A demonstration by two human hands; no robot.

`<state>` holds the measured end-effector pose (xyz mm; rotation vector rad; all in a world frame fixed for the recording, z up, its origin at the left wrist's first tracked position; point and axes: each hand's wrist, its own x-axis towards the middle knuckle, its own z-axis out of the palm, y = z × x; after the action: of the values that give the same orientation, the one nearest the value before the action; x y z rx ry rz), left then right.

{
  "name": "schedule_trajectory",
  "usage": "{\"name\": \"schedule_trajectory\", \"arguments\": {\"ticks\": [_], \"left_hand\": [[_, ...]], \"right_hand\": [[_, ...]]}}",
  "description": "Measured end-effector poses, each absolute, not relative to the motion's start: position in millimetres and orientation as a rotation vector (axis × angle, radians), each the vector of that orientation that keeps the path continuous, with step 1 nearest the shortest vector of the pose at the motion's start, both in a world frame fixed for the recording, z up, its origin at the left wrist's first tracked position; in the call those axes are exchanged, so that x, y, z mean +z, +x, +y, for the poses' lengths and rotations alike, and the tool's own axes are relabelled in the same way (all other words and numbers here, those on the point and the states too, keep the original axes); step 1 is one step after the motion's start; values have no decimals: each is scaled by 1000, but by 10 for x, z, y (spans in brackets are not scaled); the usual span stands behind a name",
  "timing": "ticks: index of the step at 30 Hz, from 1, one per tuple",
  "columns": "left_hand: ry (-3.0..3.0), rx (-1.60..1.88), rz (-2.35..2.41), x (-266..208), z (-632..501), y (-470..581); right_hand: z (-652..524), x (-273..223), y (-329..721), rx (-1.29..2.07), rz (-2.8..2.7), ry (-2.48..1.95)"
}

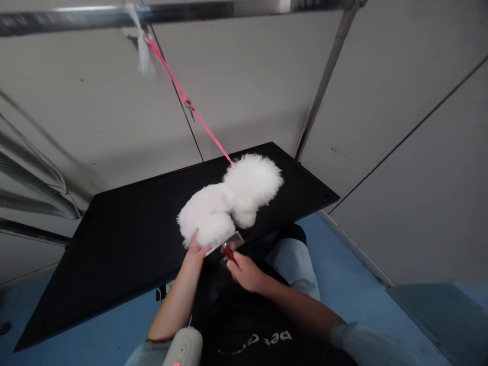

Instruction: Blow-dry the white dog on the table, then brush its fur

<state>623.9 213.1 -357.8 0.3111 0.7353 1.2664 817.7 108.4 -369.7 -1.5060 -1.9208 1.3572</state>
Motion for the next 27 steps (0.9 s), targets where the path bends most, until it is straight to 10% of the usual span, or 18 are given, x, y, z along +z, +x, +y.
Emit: {"name": "schedule_trajectory", "arguments": {"ticks": [27], "left_hand": [[152,1277,878,-3572,1913,6403]], "right_hand": [[1124,-3582,8308,1387,-1915,-1587]]}}
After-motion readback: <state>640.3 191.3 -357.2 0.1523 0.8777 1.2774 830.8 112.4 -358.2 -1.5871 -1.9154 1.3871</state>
